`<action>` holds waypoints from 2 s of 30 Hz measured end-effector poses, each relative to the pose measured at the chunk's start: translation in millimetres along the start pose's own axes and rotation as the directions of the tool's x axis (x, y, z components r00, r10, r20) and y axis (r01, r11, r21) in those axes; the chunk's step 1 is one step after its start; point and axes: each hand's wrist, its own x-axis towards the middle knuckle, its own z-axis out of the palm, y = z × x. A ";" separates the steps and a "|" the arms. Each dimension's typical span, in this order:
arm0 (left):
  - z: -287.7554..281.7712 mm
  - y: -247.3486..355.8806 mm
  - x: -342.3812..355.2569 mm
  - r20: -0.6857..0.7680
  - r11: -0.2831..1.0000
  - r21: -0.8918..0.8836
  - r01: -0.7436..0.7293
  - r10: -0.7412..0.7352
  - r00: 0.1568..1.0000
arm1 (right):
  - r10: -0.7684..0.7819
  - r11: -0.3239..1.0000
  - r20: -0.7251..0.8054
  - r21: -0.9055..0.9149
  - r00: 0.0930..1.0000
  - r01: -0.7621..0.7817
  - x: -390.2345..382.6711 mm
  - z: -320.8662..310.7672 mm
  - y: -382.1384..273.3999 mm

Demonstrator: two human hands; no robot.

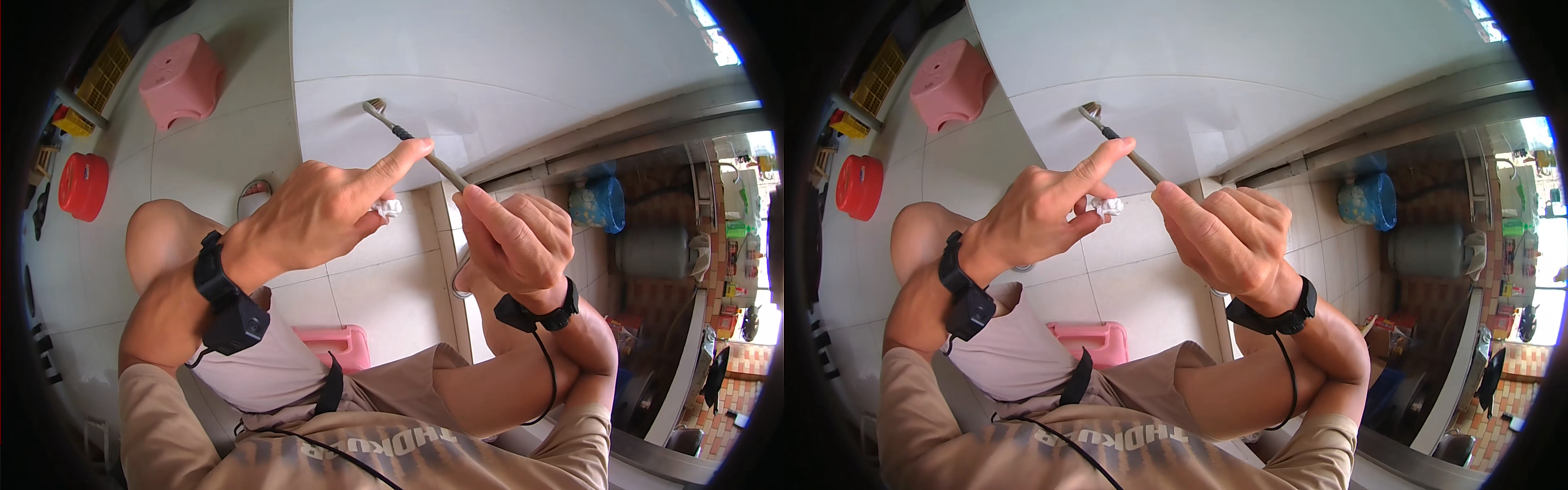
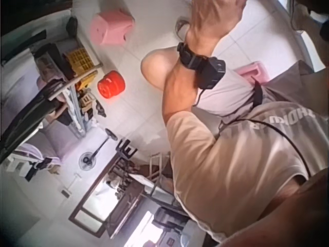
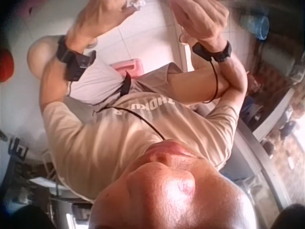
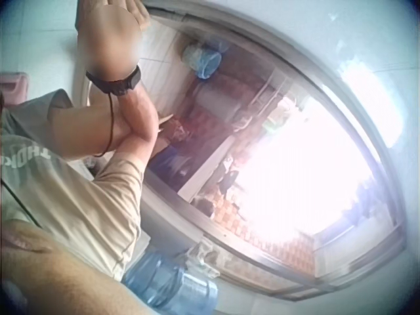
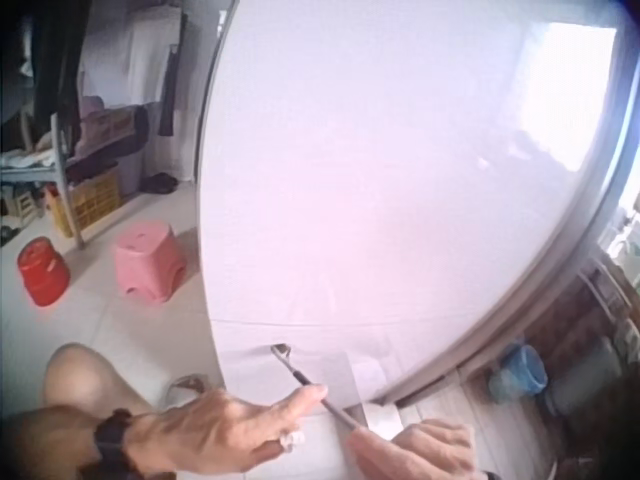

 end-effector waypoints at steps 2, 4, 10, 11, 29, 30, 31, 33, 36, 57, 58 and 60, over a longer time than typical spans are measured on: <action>-0.2 2.8 -0.4 -0.073 0.998 -0.056 -0.026 0.022 0.997 | -0.039 0.999 -0.048 0.000 0.998 0.039 -5.2 6.9 4.6; -1.9 -1.0 -0.8 -0.057 1.000 -0.022 -0.020 0.018 0.998 | -0.041 0.999 -0.049 0.006 0.998 0.041 -7.3 13.6 5.6; 0.6 -5.5 0.0 -0.041 1.000 -0.005 0.003 -0.003 0.999 | -0.047 0.999 -0.026 0.009 0.999 0.047 -6.8 19.1 2.8; 1.6 -5.2 0.1 -0.053 1.000 -0.025 0.011 -0.013 0.999 | -0.043 0.999 -0.023 0.006 0.999 0.044 -5.6 20.3 2.2; 1.1 -5.7 -2.5 -0.226 0.988 0.136 -0.070 0.100 0.969 | 0.076 0.976 0.192 0.184 0.978 -0.112 -11.5 20.2 -8.3; 0.1 -4.3 -1.9 -0.228 0.988 0.136 -0.070 0.100 0.968 | 0.062 0.975 0.180 0.197 0.982 -0.097 -12.7 19.8 -9.2; -0.9 -2.9 -1.1 -0.258 0.984 0.148 -0.096 0.132 0.957 | 0.060 0.975 0.182 0.198 0.982 -0.096 -13.2 19.2 -10.3; -2.3 -1.6 0.1 -0.288 0.979 0.162 -0.120 0.164 0.944 | 0.083 0.965 0.243 0.222 0.967 -0.138 -13.1 17.7 -12.7; -4.0 -1.1 0.8 -0.303 0.982 0.152 -0.113 0.155 0.940 | 0.090 0.959 0.274 0.235 0.958 -0.157 -21.2 21.9 -13.2; 0.0 -12.6 7.0 -0.299 0.995 0.092 -0.035 0.061 0.952 | 0.435 0.718 0.470 0.333 0.768 -0.611 -7.5 24.8 -21.0; -0.2 -12.8 7.0 -0.294 0.995 0.092 -0.033 0.059 0.954 | 0.434 0.718 0.470 0.335 0.768 -0.610 -6.0 25.0 -21.6; -1.3 -12.4 7.0 -0.290 0.995 0.091 -0.033 0.059 0.955 | 0.468 0.695 0.505 0.297 0.726 -0.655 -1.5 24.4 -23.6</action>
